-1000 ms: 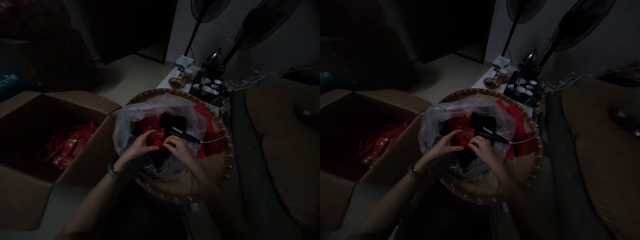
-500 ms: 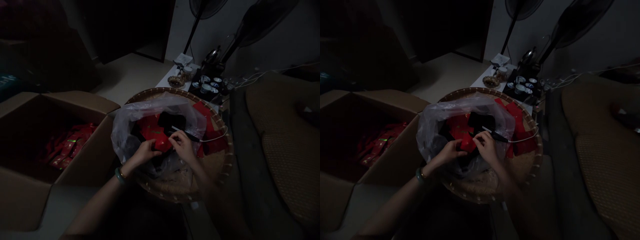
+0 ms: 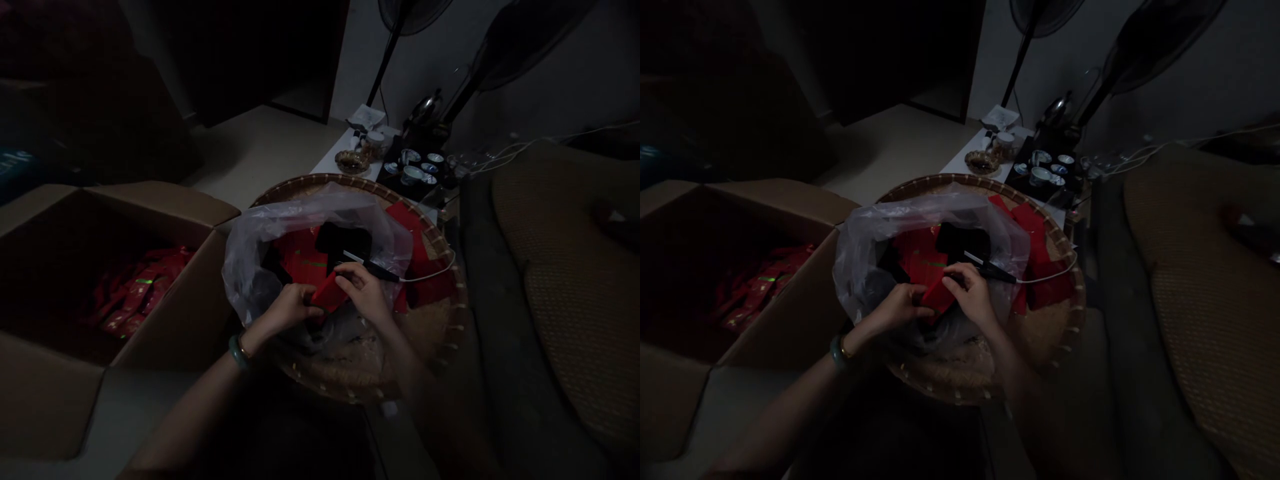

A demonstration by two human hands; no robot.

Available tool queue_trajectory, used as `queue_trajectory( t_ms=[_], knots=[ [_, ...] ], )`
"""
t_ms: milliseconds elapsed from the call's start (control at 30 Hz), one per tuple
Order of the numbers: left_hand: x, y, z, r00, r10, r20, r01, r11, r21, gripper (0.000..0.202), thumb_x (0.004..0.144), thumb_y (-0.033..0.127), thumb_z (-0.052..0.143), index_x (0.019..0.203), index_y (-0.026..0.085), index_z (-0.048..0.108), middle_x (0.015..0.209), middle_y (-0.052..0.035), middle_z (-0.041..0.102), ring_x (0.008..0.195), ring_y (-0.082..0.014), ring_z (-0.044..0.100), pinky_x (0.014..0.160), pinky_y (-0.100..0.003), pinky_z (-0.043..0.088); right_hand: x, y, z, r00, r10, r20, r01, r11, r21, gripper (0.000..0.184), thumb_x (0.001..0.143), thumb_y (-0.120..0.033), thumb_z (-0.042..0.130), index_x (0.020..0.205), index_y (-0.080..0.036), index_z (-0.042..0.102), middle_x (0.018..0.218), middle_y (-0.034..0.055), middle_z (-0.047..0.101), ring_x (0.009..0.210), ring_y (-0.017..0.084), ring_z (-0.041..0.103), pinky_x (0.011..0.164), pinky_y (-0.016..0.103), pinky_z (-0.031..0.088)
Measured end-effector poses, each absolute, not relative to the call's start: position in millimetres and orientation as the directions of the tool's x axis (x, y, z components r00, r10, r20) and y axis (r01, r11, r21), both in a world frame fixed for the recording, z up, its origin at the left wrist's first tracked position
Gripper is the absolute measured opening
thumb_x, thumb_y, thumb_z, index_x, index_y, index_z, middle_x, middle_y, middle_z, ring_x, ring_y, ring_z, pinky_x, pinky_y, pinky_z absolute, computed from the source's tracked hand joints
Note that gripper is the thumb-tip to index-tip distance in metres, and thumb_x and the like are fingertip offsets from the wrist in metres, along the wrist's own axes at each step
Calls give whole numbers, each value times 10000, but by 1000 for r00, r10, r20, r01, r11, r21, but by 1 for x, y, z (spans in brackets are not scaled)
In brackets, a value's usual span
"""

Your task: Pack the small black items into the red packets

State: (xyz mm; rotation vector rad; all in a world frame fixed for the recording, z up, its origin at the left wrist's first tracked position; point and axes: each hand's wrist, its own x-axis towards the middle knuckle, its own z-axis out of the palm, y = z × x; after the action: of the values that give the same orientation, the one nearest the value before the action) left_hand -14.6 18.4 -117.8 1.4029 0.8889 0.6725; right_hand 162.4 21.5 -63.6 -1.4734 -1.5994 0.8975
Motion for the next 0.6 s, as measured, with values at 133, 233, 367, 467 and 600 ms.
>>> queue_trajectory(
  t_ms=[133,233,367,467,600],
  knots=[
    [-11,16,-123,590,798,-120,-106,224,969,352,639,271,697,957,128,652,815,-21,678,746,-169,614,664,-242,473,169,21,-64,25,998,-65,422,-70,-904,387,612,-377,702,935,-176,629,847,54,647,703,156,595,624,273,480],
    [-7,17,-119,506,854,-119,-176,238,955,472,623,301,720,1049,127,615,925,-60,678,820,-180,620,709,-258,486,170,20,-64,57,992,-108,471,-122,-873,273,608,-381,700,748,-148,666,675,33,651,601,154,580,566,268,464],
    [-3,23,-110,333,928,-167,-239,255,937,400,647,354,694,963,112,652,850,-74,691,730,-158,623,649,-235,483,167,19,-62,-6,991,-132,484,-113,-868,249,606,-373,705,717,-152,677,644,24,653,570,147,571,539,260,459],
    [-1,28,-108,278,936,-215,-284,294,913,303,639,372,687,789,109,683,696,-43,684,614,-132,596,568,-213,458,166,19,-63,6,989,-149,420,-138,-897,296,604,-376,705,798,-156,667,652,16,635,522,121,541,466,230,437],
    [-2,28,-110,207,950,-235,-286,288,914,270,619,364,698,729,119,686,641,-17,674,576,-120,579,536,-203,441,169,17,-62,-23,994,-108,414,-89,-906,284,694,-375,644,902,-182,648,714,20,619,530,108,532,418,203,412]
  ],
)
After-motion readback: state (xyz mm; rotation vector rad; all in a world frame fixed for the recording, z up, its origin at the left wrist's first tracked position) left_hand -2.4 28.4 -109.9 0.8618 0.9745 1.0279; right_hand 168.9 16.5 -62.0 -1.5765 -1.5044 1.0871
